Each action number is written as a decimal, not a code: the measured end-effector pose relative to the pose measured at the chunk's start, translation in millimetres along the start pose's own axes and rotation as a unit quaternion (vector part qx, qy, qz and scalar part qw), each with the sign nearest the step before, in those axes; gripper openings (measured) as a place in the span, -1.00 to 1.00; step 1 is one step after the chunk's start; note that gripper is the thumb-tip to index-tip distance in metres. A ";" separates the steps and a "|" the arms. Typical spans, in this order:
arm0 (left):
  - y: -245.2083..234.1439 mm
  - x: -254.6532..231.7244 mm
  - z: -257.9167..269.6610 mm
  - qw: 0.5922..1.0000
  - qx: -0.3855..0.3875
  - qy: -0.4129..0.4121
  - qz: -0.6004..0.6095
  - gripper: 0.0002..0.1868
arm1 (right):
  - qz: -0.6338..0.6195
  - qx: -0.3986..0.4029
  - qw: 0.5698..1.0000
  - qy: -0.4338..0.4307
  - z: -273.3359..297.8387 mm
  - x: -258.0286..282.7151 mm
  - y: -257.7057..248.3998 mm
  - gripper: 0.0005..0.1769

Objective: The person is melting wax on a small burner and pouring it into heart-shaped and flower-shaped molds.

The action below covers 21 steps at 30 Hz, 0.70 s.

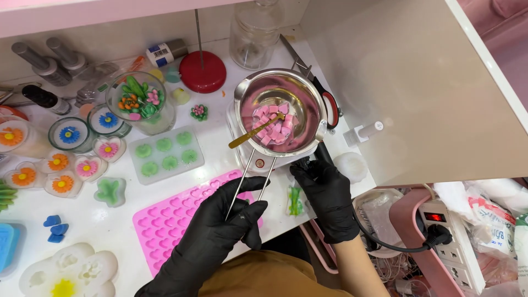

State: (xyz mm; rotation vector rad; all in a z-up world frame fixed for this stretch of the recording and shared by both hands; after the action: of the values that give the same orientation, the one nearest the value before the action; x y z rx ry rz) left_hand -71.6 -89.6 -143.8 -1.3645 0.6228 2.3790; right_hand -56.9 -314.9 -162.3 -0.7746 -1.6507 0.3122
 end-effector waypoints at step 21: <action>-3.8 -9.6 -9.2 0.999 -0.026 0.004 -0.032 -0.53 | -0.070 -0.008 0.997 0.010 4.3 6.8 -0.3 -0.02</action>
State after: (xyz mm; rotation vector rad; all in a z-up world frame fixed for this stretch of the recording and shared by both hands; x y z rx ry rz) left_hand -58.4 -91.8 -140.4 -1.3944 0.5146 2.3562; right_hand -61.4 -309.8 -157.9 -0.6684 -1.6816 0.1912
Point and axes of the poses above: each hand's wrist, its own z-axis away from the middle knuckle, its own y-axis out of the palm, x = y × z, the point moved 8 cm from there along -z, towards the middle knuckle, and after that the axes turned 13 degrees about -z, right-handed, at the moved point
